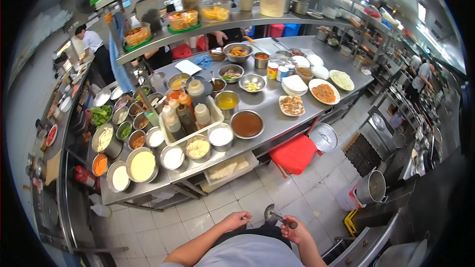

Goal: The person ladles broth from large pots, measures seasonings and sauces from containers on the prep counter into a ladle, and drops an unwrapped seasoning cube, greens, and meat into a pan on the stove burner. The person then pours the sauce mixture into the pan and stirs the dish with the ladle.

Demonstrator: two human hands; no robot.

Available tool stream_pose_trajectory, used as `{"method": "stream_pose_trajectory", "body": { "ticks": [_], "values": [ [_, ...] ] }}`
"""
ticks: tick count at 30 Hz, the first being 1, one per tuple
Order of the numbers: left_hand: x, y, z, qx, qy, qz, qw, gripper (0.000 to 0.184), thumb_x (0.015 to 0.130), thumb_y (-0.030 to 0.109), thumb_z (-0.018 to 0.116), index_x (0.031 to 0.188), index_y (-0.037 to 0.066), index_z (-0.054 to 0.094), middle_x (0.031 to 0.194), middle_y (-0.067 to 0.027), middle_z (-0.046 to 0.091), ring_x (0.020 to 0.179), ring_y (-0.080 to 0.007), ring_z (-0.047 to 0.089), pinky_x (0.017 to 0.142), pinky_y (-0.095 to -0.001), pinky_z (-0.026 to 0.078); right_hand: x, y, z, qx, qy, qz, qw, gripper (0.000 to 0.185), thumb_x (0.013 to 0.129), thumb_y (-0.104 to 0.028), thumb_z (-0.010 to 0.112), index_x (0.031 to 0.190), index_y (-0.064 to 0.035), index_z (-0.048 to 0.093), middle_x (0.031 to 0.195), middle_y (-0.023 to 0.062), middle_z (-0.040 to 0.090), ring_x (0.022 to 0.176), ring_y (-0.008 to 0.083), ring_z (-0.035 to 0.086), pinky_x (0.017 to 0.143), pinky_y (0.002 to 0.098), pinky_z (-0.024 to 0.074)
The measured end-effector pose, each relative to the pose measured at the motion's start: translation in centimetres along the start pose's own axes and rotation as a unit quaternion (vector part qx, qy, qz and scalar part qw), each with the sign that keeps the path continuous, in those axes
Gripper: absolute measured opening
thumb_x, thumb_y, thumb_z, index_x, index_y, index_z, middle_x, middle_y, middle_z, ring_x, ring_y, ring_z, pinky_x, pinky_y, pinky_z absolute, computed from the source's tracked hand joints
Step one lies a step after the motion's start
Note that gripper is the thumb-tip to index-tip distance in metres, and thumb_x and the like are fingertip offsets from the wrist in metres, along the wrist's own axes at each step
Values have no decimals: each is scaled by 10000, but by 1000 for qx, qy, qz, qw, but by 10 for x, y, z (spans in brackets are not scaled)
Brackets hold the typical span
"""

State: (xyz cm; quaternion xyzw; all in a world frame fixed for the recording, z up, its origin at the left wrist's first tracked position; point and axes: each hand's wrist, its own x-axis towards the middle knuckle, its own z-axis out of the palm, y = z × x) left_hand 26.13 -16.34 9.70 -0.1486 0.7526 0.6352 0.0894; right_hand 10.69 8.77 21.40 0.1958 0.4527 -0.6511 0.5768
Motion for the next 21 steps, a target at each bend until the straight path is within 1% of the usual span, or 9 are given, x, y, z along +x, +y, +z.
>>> {"method": "stream_pose_trajectory", "body": {
  "ticks": [3, 5, 7, 9, 10, 11, 13, 19, 21],
  "values": [
    [-9, 67, -10, 57, 2, 21, 998, 449, 837, 268, 645, 1231, 78, 543, 1126, -113, 621, 961, -230, 619, 845, -319, 485, 25, -1, 27, -29, -38, 36, 998, 211, 873, -399, 540, 901, -189, 538, 681, 63, 494, 528, 178, 417, 491, 300, 337],
    [-8, 90, -8, 128, 24, 88, 988, 520, 831, 286, 657, 1288, 99, 493, 1222, -137, 559, 1057, -283, 573, 899, -347, 462, 35, -4, 54, -100, -53, 73, 991, 263, 896, -459, 507, 916, -198, 532, 680, 57, 484, 536, 179, 414, 496, 303, 335],
    [-4, 82, -2, 140, 42, 109, 983, 559, 813, 299, 676, 1300, 109, 479, 1255, -147, 529, 1106, -323, 533, 924, -376, 445, 45, -3, 77, -137, -91, 84, 983, 317, 908, -501, 473, 920, -189, 528, 688, 55, 488, 536, 174, 415, 493, 300, 336],
    [-4, 72, -1, 164, 98, 194, 962, 583, 779, 287, 702, 1295, 123, 484, 1231, -143, 544, 1103, -344, 529, 930, -378, 439, 57, -2, 96, -170, -128, 93, 973, 372, 920, -543, 439, 925, -180, 524, 697, 53, 492, 536, 169, 415, 490, 297, 337],
    [-9, 75, -6, 170, 96, 143, 970, 579, 741, 266, 721, 1264, 139, 506, 1200, -122, 560, 1103, -339, 531, 919, -378, 443, 65, -3, 102, -208, -166, 110, 958, 423, 922, -574, 405, 940, -167, 517, 710, 53, 499, 535, 161, 420, 487, 289, 344],
    [-15, 79, -9, 171, 89, 145, 970, 579, 741, 266, 721, 1264, 139, 506, 1200, -122, 560, 1103, -339, 531, 919, -378, 443, 70, -3, 107, -243, -200, 125, 941, 474, 925, -605, 371, 955, -153, 511, 723, 54, 506, 533, 152, 425, 485, 281, 351],
    [-18, 86, -13, 197, 161, 23, 967, 531, 711, 222, 725, 1207, 154, 546, 1129, -108, 577, 1064, -326, 549, 879, -384, 460, 73, -5, 122, -255, -209, 126, 936, 493, 930, -608, 352, 977, -141, 503, 730, 53, 512, 534, 143, 434, 485, 272, 360],
    [10, 79, -6, 212, 222, -32, 951, 443, 697, 167, 710, 1127, 171, 604, 1029, -113, 578, 962, -317, 581, 808, -388, 485, 75, -42, 125, -309, -288, 119, 899, 457, 977, -531, 309, 1119, -130, 476, 726, 43, 530, 520, 112, 484, 463, 242, 403],
    [17, 78, -6, 194, 253, -43, 947, 406, 712, 171, 706, 1108, 158, 617, 1019, -119, 581, 956, -316, 584, 806, -385, 485, 75, -63, 121, -362, -285, 71, 884, 403, 986, -452, 374, 1216, -129, 447, 729, 36, 534, 525, 103, 504, 462, 229, 413]
  ]
}}
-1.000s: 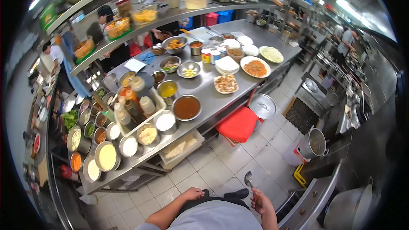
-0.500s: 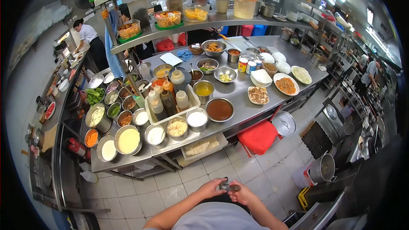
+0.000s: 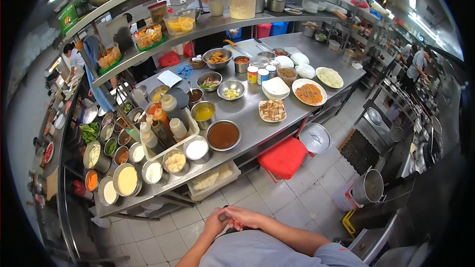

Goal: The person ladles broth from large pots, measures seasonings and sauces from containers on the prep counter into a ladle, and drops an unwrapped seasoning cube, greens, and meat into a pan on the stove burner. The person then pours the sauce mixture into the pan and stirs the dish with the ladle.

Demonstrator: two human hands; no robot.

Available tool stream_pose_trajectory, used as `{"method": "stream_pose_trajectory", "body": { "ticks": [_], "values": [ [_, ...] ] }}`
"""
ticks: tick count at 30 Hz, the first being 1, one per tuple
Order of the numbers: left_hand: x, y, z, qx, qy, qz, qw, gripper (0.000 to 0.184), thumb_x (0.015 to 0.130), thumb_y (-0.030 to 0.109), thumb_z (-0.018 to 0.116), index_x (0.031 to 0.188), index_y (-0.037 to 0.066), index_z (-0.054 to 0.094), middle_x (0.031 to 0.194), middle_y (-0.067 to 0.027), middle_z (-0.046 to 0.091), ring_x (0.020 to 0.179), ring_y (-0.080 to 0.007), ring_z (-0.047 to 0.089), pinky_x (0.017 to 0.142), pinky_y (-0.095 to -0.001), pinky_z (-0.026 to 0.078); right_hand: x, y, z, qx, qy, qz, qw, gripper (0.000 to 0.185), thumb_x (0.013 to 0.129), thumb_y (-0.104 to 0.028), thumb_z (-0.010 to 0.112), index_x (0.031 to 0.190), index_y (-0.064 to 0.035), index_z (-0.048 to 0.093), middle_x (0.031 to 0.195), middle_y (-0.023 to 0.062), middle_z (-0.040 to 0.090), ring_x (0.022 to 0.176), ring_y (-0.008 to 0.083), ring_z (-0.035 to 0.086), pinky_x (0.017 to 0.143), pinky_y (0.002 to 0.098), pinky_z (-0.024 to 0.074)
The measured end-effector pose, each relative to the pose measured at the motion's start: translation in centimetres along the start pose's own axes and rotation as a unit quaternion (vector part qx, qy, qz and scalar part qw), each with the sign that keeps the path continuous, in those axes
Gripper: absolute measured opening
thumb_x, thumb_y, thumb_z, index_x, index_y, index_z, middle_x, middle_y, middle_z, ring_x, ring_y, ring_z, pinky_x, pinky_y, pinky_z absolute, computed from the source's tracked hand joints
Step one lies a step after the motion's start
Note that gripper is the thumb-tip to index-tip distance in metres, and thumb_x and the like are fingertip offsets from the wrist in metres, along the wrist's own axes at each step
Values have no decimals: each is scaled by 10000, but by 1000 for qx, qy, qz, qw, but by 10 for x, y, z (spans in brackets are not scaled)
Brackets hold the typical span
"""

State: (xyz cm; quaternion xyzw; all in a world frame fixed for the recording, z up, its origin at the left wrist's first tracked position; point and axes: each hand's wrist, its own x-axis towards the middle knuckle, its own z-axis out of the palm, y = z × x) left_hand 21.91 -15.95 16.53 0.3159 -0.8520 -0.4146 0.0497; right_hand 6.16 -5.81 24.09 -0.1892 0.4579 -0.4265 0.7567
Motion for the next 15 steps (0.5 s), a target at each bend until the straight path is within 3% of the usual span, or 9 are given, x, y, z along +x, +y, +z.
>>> {"method": "stream_pose_trajectory", "body": {
  "ticks": [4, 6, 10, 12, 13, 14, 15],
  "values": [
    [7, -28, 11, -46, 96, -67, 992, 310, 757, 174, 688, 1058, 110, 647, 986, -143, 585, 938, -309, 593, 805, -364, 485, -6, 1, -63, -6, 27, -31, 999, 374, 971, -380, 463, 1242, -123, 455, 732, 27, 537, 544, 99, 519, 476, 233, 422],
    [-1, -43, 15, -43, 138, -60, 988, 298, 764, 164, 681, 1050, 87, 644, 968, -149, 580, 905, -300, 595, 796, -355, 489, -12, 15, -104, 26, 131, -25, 991, 359, 925, -381, 555, 1177, -131, 504, 720, 3, 540, 535, 87, 501, 496, 239, 423],
    [-30, -108, 41, -128, 251, -131, 950, 267, 777, 137, 653, 1035, 67, 638, 945, -122, 569, 847, -262, 587, 745, -356, 498, -29, 79, -203, 15, 312, 41, 949, 277, 892, -322, 596, 1048, -95, 561, 714, 39, 559, 580, 139, 543, 521, 275, 460],
    [-38, -115, 44, -183, 284, -167, 926, 250, 788, 124, 641, 1031, 66, 635, 941, -103, 560, 832, -233, 583, 709, -345, 505, -44, 127, -265, -175, 339, 111, 917, 266, 885, -309, 594, 937, -48, 607, 696, 81, 581, 594, 180, 586, 505, 320, 482],
    [-50, -109, 40, -244, 309, -197, 898, 252, 798, 109, 625, 1048, 73, 622, 951, -83, 548, 835, -202, 575, 678, -324, 506, -52, 163, -308, -371, 279, 133, 876, 280, 881, -305, 594, 890, -26, 617, 697, 96, 593, 591, 196, 601, 491, 338, 488],
    [-62, -104, 37, -303, 332, -227, 864, 257, 808, 94, 609, 1064, 80, 610, 962, -63, 535, 838, -171, 567, 647, -304, 507, -59, 187, -336, -549, 205, 148, 797, 302, 877, -301, 593, 843, -3, 627, 698, 111, 606, 587, 212, 617, 477, 356, 494],
    [-72, -102, 35, -302, 333, -231, 863, 257, 808, 94, 609, 1064, 80, 610, 962, -63, 535, 838, -171, 567, 647, -304, 507, -70, 181, -337, -442, 262, 238, 824, 309, 872, -299, 592, 845, 6, 629, 711, 112, 615, 582, 213, 623, 468, 359, 496]
  ]
}}
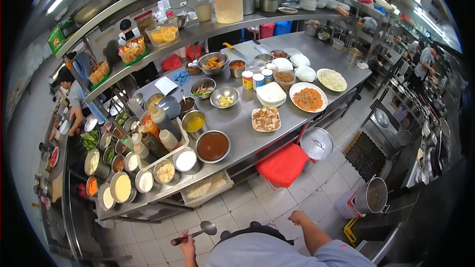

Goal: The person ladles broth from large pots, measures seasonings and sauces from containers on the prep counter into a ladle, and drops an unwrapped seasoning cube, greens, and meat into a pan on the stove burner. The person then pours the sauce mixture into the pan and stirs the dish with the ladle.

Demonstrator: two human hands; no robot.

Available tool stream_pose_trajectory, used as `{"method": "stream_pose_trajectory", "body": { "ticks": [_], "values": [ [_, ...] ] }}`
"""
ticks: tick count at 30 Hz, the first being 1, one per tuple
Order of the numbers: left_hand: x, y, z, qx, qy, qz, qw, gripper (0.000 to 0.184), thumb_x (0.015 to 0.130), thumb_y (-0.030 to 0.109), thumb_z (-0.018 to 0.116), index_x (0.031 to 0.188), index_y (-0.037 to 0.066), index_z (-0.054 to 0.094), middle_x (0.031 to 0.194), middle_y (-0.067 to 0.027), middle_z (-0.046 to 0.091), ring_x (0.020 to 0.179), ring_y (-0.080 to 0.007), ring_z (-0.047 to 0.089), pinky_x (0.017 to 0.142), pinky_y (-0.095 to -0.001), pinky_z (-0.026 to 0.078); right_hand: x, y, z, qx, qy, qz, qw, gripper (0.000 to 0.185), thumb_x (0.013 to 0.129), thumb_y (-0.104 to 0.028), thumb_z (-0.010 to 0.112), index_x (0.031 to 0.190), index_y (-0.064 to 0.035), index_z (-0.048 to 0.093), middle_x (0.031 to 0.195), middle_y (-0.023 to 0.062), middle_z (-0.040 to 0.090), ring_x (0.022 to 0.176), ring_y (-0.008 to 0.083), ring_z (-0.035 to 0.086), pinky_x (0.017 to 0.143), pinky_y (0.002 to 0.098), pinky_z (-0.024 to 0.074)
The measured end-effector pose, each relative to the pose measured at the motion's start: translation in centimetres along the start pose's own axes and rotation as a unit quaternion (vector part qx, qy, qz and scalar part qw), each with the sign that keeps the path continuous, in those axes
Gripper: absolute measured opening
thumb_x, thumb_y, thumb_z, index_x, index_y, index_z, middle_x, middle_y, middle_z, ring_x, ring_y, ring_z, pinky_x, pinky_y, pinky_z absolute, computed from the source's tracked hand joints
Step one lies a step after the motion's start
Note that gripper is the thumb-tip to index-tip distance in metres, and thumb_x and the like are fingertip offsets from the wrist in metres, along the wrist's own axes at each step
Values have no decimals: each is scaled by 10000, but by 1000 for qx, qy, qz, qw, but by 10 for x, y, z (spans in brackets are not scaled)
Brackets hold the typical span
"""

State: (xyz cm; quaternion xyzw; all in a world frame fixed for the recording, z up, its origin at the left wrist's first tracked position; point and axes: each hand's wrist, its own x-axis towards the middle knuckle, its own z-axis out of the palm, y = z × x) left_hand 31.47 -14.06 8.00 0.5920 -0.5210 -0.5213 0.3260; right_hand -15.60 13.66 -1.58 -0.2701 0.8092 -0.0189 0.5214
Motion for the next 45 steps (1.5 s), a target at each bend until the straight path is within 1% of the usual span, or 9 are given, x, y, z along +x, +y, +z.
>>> {"method": "stream_pose_trajectory", "body": {
  "ticks": [1, 9, 15, 19, 22, 30, 34, 38, 45],
  "values": [
    [-6, -1, -8, -31, 39, -28, 998, 271, 811, 82, 598, 1081, 92, 595, 972, -52, 525, 836, -153, 559, 627, -286, 505, -10, 7, -4, 90, -25, 122, 988, 316, 867, -298, 591, 846, 15, 631, 724, 112, 624, 576, 214, 630, 458, 362, 498],
    [-14, -45, -43, -68, 156, -74, 983, 247, 817, 68, 539, 1062, 96, 529, 897, -38, 528, 736, -127, 525, 535, -273, 458, -15, -12, -27, 217, 11, 57, 975, 308, 832, -307, 617, 994, -45, 597, 760, 82, 627, 576, 178, 610, 494, 330, 512],
    [20, -78, -22, 123, 57, 6, 991, 179, 823, 103, 632, 978, 19, 600, 744, -79, 578, 697, -169, 573, 645, -315, 478, -25, -102, -33, 359, -6, -92, 929, 344, 872, -337, 625, 1087, -77, 559, 809, 62, 604, 596, 138, 580, 498, 272, 488],
    [22, -32, 36, 184, -109, 1, 977, 259, 811, 168, 668, 1021, 19, 634, 868, -120, 623, 838, -230, 618, 770, -325, 493, -44, -155, -29, 360, -67, -160, 917, 328, 896, -326, 599, 1112, -84, 548, 836, 50, 588, 638, 129, 569, 527, 255, 477],
    [13, 13, 81, 278, -134, 220, 925, 247, 784, 168, 678, 999, 48, 657, 912, -159, 592, 859, -310, 576, 772, -377, 483, -48, -167, -19, 371, -100, -155, 910, 314, 890, -328, 602, 1099, -98, 559, 788, 39, 588, 548, 120, 533, 473, 263, 459],
    [-1, 16, 85, 128, -82, 145, 978, 248, 817, 157, 660, 1040, 57, 620, 942, -117, 581, 869, -244, 576, 782, -357, 480, -1, -93, -20, 109, -55, -95, 988, 267, 839, -308, 619, 956, -68, 620, 702, 82, 608, 510, 153, 560, 444, 297, 471],
    [-11, 21, 58, -28, -3, -14, 1000, 233, 849, 180, 646, 1037, 45, 616, 904, -79, 576, 811, -181, 571, 751, -323, 482, 2, -53, -44, 183, -17, 2, 983, 233, 836, -289, 611, 911, -69, 610, 692, 70, 596, 476, 157, 550, 426, 310, 470],
    [-8, 13, 47, 16, 15, 2, 1000, 236, 861, 206, 644, 1030, 42, 623, 892, -62, 577, 786, -159, 568, 734, -310, 481, -9, -40, -56, 240, 17, 27, 970, 200, 834, -274, 612, 891, -84, 584, 681, 60, 583, 485, 154, 558, 422, 312, 470],
    [1, 44, 117, 159, -189, 88, 965, 292, 854, 265, 651, 1069, 68, 627, 1041, -136, 568, 943, -255, 579, 833, -347, 469, -20, -93, -27, 356, -48, -62, 931, 311, 873, -343, 624, 1028, -78, 574, 839, 54, 614, 611, 153, 592, 539, 298, 511]
  ]
}}
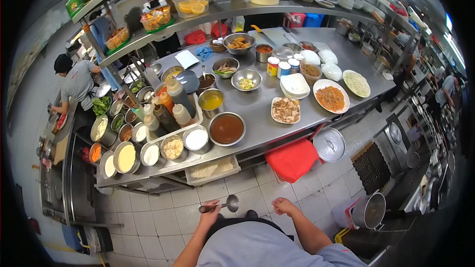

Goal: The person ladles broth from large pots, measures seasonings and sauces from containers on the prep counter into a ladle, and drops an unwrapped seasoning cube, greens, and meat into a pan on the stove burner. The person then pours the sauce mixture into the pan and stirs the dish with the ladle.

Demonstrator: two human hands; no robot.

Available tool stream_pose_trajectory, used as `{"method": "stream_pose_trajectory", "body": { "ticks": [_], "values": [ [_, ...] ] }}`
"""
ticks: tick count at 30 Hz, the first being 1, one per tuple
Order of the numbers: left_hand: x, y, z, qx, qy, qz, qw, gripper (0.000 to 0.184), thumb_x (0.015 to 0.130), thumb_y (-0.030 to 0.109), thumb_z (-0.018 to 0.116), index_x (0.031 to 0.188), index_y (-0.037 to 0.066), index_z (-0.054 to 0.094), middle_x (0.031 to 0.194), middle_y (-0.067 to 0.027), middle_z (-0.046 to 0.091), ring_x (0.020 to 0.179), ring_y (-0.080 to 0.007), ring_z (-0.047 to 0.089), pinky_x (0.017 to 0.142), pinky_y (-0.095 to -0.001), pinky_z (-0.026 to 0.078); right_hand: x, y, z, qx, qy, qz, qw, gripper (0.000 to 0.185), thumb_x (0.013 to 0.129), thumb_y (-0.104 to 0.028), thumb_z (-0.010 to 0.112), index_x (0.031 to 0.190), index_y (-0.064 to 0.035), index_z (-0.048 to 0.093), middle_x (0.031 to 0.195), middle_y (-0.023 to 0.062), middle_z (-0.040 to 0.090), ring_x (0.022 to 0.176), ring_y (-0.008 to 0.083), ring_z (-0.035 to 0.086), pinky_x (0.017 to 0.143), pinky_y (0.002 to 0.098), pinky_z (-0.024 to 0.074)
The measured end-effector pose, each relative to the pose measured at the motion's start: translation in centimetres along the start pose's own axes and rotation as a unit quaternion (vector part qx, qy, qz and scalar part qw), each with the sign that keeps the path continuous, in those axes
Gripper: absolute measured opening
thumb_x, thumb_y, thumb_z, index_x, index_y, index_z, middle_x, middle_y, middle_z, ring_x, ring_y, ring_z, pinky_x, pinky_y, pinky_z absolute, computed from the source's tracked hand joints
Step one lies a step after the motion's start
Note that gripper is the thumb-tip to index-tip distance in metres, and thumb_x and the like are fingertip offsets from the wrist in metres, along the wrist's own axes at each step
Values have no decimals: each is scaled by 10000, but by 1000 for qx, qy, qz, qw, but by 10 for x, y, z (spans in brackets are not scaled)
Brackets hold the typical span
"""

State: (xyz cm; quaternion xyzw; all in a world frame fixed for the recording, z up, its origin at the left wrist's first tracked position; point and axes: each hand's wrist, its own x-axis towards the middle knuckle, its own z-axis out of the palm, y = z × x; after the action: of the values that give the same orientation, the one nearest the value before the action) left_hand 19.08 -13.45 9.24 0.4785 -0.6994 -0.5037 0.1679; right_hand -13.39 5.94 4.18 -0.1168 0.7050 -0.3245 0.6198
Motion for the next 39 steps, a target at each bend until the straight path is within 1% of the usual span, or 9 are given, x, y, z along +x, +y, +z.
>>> {"method": "stream_pose_trajectory", "body": {
  "ticks": [4, 6, 11, 20, 26, 29, 32, 36, 39],
  "values": [
    [16, 29, 25, 57, -62, 211, 974, 269, 817, 191, 686, 1054, 77, 628, 1009, -119, 589, 977, -274, 566, 855, -352, 459, -47, -60, 36, 57, -47, -19, 997, 301, 913, -353, 577, 982, -60, 575, 836, 54, 610, 645, 144, 589, 585, 280, 507],
    [25, 36, 34, 18, -114, 204, 972, 277, 804, 141, 697, 1068, 95, 628, 1009, -117, 593, 955, -280, 562, 861, -348, 454, -68, -81, 46, 160, -159, -22, 974, 322, 936, -369, 541, 933, -48, 572, 822, 57, 608, 661, 144, 591, 609, 274, 496],
    [59, 66, 65, 25, -230, 305, 924, 347, 774, 119, 693, 1109, 93, 609, 1026, -140, 594, 976, -326, 567, 858, -383, 462, -104, -114, 65, 189, -163, -57, 967, 516, 946, -518, 435, 900, -31, 600, 871, 93, 655, 662, 135, 591, 597, 267, 483],
    [72, 120, 125, 251, -505, 389, 728, 362, 786, 164, 626, 1143, 136, 577, 1143, -73, 562, 1086, -321, 522, 908, -402, 446, -167, -103, 68, 114, -4, 61, 992, 727, 829, -688, 482, 1090, -17, 580, 815, 80, 684, 625, 118, 603, 526, 242, 464],
    [47, 138, 146, 354, -582, 510, 526, 431, 791, 201, 600, 1213, 162, 522, 1202, -80, 525, 1097, -312, 508, 920, -469, 417, -160, -41, 121, 163, 96, 26, 982, 423, 845, -421, 642, 1061, -62, 586, 802, 50, 649, 634, 113, 584, 536, 248, 467],
    [45, 129, 152, 287, -576, 590, 489, 560, 732, 182, 688, 1256, 160, 489, 1276, -121, 506, 1143, -350, 502, 939, -458, 418, -153, -3, 161, 317, 175, 26, 932, 221, 853, -253, 619, 947, -60, 566, 718, 26, 587, 577, 108, 541, 482, 253, 446],
    [49, 141, 142, 182, -614, 594, 487, 558, 737, 173, 697, 1244, 57, 494, 1259, -186, 522, 1176, -351, 489, 986, -419, 407, -170, 30, 214, 497, 268, 34, 825, 128, 869, -191, 572, 855, -67, 545, 677, 11, 553, 536, 103, 519, 449, 257, 446],
    [85, 86, 139, 255, -663, 516, 478, 584, 773, 222, 675, 1293, 53, 471, 1216, -206, 552, 1131, -381, 512, 963, -425, 423, -196, 52, 304, 608, 346, 4, 714, 113, 882, -160, 556, 949, -69, 547, 730, 8, 542, 592, 85, 523, 486, 240, 443],
    [117, 29, 145, 414, -726, 437, 333, 561, 800, 241, 659, 1290, 41, 474, 1132, -185, 608, 1033, -352, 582, 891, -406, 473, -214, 53, 366, 579, 422, -42, 696, 119, 861, -156, 571, 929, -76, 517, 692, 9, 536, 547, 94, 502, 464, 234, 434]
  ]
}}
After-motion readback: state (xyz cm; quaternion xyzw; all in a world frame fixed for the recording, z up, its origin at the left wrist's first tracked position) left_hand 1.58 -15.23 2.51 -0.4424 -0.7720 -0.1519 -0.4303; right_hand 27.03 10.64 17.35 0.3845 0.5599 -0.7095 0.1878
